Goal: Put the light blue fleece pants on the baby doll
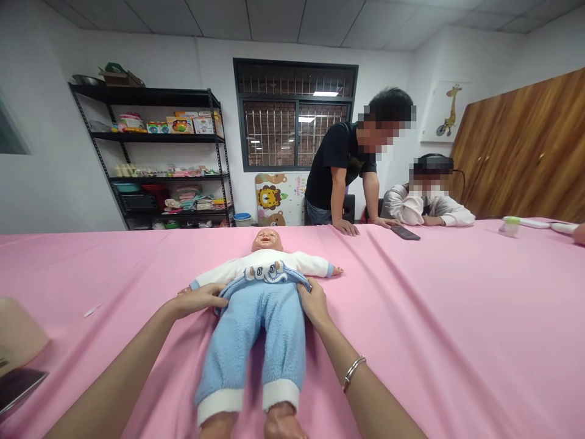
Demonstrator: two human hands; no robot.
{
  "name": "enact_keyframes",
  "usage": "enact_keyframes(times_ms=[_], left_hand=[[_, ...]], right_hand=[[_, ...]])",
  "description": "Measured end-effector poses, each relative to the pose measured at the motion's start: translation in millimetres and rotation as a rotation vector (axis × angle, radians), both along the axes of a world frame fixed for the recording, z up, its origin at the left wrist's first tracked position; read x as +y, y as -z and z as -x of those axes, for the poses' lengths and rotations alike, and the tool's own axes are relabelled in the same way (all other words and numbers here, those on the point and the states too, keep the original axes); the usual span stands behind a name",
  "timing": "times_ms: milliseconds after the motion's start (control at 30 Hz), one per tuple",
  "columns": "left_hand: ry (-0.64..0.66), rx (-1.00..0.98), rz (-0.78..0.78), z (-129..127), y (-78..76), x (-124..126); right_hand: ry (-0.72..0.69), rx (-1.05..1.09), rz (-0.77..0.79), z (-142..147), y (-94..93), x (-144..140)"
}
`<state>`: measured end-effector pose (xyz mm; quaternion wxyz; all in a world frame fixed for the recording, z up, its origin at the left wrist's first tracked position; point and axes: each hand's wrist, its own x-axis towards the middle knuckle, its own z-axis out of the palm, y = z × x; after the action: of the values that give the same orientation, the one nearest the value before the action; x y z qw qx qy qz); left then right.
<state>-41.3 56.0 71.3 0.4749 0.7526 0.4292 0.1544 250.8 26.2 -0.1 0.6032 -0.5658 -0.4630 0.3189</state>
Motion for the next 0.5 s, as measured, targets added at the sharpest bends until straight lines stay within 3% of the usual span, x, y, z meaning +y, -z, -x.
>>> enact_keyframes(times_ms=[67,233,333,400,500], left_hand=[[-0.121,-0.104,0.051,-4.5,4.3,1.2],[-0.331,-0.587,0.221,-23.0,16.8,4.0],[-0.456,-0.695,0.243,-33.3,23.1,6.1],[-0.486,-0.737,0.259,-38.6,27.6,7.5],[-0.407,-0.757,0.319,-44.9,34.2,8.0]], right_hand=[[-0.011,0.091,-0.012,3.0,-0.6,-1.4],[-0.108,0.258,-0.002,11.5,-4.1,-5.0],[-0.137,0.324,0.008,13.2,-3.3,-3.7],[-0.143,0.355,0.018,12.5,-0.6,-1.4],[-0.143,0.382,0.025,10.0,4.6,2.9]])
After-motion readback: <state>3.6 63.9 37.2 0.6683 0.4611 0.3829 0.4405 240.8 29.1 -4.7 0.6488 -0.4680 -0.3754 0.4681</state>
